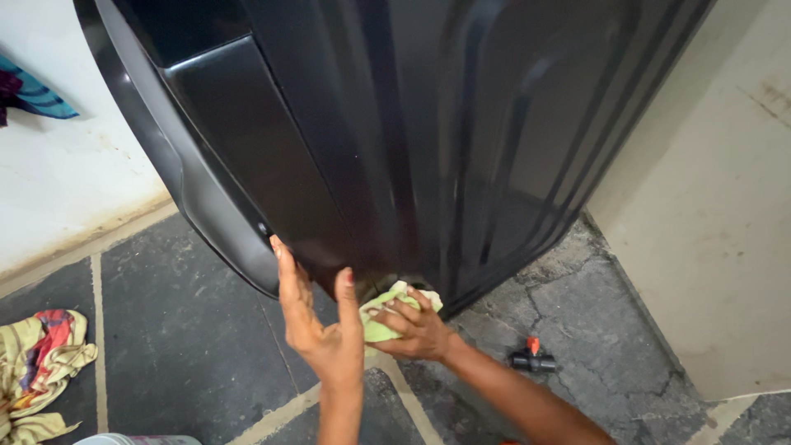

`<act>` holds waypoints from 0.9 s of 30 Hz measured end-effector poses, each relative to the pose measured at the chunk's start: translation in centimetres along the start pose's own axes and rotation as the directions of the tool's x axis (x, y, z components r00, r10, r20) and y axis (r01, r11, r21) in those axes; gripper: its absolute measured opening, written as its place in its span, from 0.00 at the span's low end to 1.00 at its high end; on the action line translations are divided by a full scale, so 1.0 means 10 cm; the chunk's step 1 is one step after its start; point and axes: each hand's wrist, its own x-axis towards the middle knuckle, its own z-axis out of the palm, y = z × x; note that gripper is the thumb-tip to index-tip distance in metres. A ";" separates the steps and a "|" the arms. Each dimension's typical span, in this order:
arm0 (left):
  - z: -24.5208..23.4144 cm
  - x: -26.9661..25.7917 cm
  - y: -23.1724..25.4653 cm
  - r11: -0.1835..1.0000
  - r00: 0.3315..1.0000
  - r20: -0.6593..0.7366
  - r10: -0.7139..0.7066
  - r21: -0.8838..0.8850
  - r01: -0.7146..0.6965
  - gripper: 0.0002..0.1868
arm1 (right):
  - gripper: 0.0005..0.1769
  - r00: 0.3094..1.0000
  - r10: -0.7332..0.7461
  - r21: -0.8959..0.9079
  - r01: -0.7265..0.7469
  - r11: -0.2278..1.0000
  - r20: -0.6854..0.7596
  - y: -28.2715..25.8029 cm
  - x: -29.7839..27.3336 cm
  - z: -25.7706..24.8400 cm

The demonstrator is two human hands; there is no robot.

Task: The person wipes the top and front surfaces of a black appliance with a light green cloth. They move the power cord aside to reach the top surface, then continue wiping the front panel and lower edges.

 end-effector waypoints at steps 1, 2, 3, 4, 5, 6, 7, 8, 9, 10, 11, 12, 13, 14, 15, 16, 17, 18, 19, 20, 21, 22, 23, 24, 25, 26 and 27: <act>-0.02 0.02 0.01 1.000 1.000 -0.010 -0.011 0.007 0.011 0.36 | 0.25 1.000 -0.014 0.018 0.014 1.000 -0.018 0.04 0.06 -0.05; -0.03 0.03 0.03 1.000 1.000 -0.021 -0.023 0.012 0.023 0.34 | 0.28 0.996 0.021 0.069 -0.016 0.997 -0.082 0.09 0.16 -0.10; -0.04 0.04 0.04 0.999 0.999 -0.027 -0.035 -0.004 0.035 0.33 | 0.30 0.988 0.060 0.122 -0.042 0.992 -0.144 0.15 0.29 -0.17; -0.04 0.05 0.05 0.999 0.998 -0.035 -0.048 -0.018 0.048 0.32 | 0.33 0.974 0.099 0.177 -0.063 0.982 -0.204 0.23 0.46 -0.24; -0.04 0.05 0.06 0.998 0.997 -0.042 -0.061 -0.032 0.060 0.31 | 0.35 0.941 0.136 0.172 -0.085 0.981 -0.310 0.30 0.68 -0.32; -0.04 0.05 0.07 0.996 0.996 -0.047 -0.077 -0.044 0.075 0.30 | 0.36 0.894 0.172 0.172 -0.109 0.979 -0.413 0.37 0.93 -0.39; -0.04 0.06 0.07 0.994 0.994 -0.051 -0.094 -0.057 0.091 0.29 | 0.39 0.835 0.206 0.174 -0.134 0.976 -0.511 0.42 1.19 -0.50; -0.04 0.06 0.07 0.992 0.992 -0.053 -0.110 -0.070 0.107 0.28 | 0.39 0.838 0.226 0.144 -0.177 0.974 -0.497 0.45 1.43 -0.65; -0.04 0.06 0.07 0.991 0.992 -0.052 -0.113 -0.075 0.109 0.28 | 0.40 0.840 0.247 0.114 -0.220 0.969 -0.483 0.46 1.65 -0.84; -0.04 0.07 0.07 0.991 0.992 -0.050 -0.115 -0.081 0.111 0.28 | 0.36 0.868 0.324 0.078 -0.318 0.945 -0.377 0.43 1.83 -1.06; -0.03 0.07 0.06 0.990 0.992 -0.048 -0.117 -0.086 0.113 0.28 | 0.33 0.876 0.401 0.029 -0.408 0.912 -0.269 0.41 2.00 -1.26; -0.03 0.07 0.05 0.990 0.991 -0.046 -0.123 -0.079 0.120 0.28 | 0.31 0.882 0.410 0.027 -0.416 0.909 -0.233 0.40 2.16 -1.40; -0.04 0.07 0.04 0.989 0.991 -0.044 -0.130 -0.072 0.126 0.28 | 0.29 0.886 0.419 0.025 -0.423 0.906 -0.197 0.39 2.30 -1.49; -0.04 0.07 0.02 0.989 0.990 -0.042 -0.134 -0.064 0.132 0.28 | 0.27 0.890 0.427 0.022 -0.430 0.903 -0.161 0.38 2.41 -1.54; -0.04 0.08 0.01 0.989 0.990 -0.041 -0.131 -0.072 0.128 0.28 | 0.25 0.899 0.410 0.000 -0.415 0.910 -0.153 0.37 2.48 -1.56; -0.04 0.08 -0.01 0.989 0.991 -0.041 -0.130 -0.081 0.126 0.27 | 0.22 0.909 0.393 -0.023 -0.400 0.916 -0.141 0.34 2.50 -1.57; -0.04 0.08 -0.02 0.988 0.991 -0.041 -0.129 -0.090 0.125 0.27 | 0.20 0.918 0.376 -0.046 -0.384 0.922 -0.129 0.31 2.49 -1.55; -0.03 0.07 -0.03 0.989 0.991 -0.043 -0.126 -0.088 0.122 0.27 | 0.16 0.925 0.369 -0.041 -0.373 0.927 -0.091 0.28 2.45 -1.50; -0.02 0.07 -0.04 0.989 0.991 -0.044 -0.124 -0.086 0.120 0.27 | 0.13 0.931 0.361 -0.035 -0.362 0.931 -0.052 0.24 2.38 -1.43; -0.03 0.07 -0.04 0.990 0.992 -0.044 -0.120 -0.083 0.116 0.27 | 0.09 0.936 0.352 -0.028 -0.353 0.935 -0.015 0.19 2.29 -1.36; -0.04 0.07 -0.04 0.991 0.993 -0.043 -0.108 -0.082 0.104 0.27 | 0.07 0.944 0.329 -0.060 -0.328 0.943 0.015 0.15 2.19 -1.29; -0.03 0.08 -0.04 0.992 0.994 -0.044 -0.095 -0.084 0.091 0.27 | 0.06 0.952 0.304 -0.094 -0.299 0.950 0.046 0.13 2.09 -1.21; -0.03 0.08 -0.04 0.993 0.996 -0.045 -0.083 -0.086 0.079 0.27 | 0.05 0.957 0.280 -0.127 -0.269 0.955 0.078 0.11 1.97 -1.15; -0.02 0.09 -0.04 0.992 0.994 -0.048 -0.096 -0.083 0.092 0.27 | 0.06 0.961 0.256 -0.124 -0.243 0.962 0.107 0.10 1.85 -1.12; -0.02 0.09 -0.03 0.991 0.993 -0.052 -0.108 -0.080 0.104 0.28 | 0.07 0.963 0.233 -0.121 -0.217 0.969 0.136 0.09 1.73 -1.10; -0.02 0.08 -0.01 0.990 0.991 -0.054 -0.121 -0.075 0.117 0.28 | 0.07 0.964 0.210 -0.115 -0.193 0.974 0.164 0.08 1.63 -1.08; -0.02 0.06 0.01 0.988 0.989 -0.057 -0.133 -0.080 0.129 0.28 | 0.07 0.962 0.209 -0.106 -0.192 0.976 0.176 0.08 1.55 -1.07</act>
